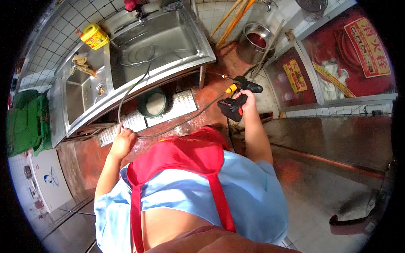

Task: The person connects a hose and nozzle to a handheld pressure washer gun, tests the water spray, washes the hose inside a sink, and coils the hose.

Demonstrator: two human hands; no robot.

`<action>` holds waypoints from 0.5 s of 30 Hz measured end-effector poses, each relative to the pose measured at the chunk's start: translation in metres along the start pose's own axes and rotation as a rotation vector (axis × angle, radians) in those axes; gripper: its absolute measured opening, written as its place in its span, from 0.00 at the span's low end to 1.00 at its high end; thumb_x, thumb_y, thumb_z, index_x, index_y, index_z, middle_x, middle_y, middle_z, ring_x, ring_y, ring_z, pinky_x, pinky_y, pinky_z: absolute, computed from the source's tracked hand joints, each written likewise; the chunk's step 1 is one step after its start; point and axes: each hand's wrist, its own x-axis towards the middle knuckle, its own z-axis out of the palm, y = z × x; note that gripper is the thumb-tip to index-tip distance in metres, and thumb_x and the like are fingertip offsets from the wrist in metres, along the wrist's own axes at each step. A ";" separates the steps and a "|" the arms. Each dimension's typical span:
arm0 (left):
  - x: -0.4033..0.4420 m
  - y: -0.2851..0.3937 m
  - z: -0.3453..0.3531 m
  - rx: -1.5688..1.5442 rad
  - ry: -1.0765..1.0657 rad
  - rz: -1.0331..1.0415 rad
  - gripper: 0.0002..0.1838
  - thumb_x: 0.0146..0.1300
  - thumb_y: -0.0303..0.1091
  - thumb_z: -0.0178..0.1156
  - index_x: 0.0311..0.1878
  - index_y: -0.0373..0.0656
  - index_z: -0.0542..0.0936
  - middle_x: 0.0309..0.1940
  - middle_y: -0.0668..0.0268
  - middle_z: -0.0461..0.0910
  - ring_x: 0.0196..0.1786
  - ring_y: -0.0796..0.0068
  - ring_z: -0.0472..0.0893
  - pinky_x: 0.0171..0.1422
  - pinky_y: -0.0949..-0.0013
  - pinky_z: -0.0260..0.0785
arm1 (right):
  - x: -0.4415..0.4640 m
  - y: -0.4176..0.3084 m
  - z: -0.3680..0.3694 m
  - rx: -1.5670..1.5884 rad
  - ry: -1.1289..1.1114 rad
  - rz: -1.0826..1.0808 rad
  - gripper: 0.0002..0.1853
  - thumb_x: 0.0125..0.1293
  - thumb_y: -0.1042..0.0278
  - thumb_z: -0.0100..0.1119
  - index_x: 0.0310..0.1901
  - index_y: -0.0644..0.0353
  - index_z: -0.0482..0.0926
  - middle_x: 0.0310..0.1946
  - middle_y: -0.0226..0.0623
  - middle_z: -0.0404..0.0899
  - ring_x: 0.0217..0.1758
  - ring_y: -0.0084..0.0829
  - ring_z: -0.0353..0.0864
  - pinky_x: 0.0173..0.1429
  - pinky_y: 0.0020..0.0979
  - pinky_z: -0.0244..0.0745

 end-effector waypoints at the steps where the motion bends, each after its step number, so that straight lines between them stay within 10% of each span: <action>1: 0.003 0.004 -0.006 -0.091 0.042 -0.024 0.05 0.50 0.30 0.57 0.32 0.43 0.77 0.24 0.62 0.71 0.36 0.63 0.73 0.65 0.52 0.50 | 0.006 -0.001 -0.008 -0.029 0.007 0.009 0.03 0.49 0.74 0.53 0.25 0.60 0.70 0.17 0.37 0.70 0.22 0.35 0.70 0.34 0.38 0.70; 15: 0.068 0.070 -0.012 -0.202 0.016 -0.139 0.07 0.48 0.29 0.60 0.33 0.44 0.79 0.25 0.65 0.74 0.35 0.65 0.74 0.62 0.53 0.55 | 0.084 -0.051 -0.022 -0.109 -0.047 0.222 0.06 0.46 0.73 0.54 0.27 0.61 0.69 0.18 0.37 0.70 0.21 0.36 0.72 0.32 0.40 0.72</action>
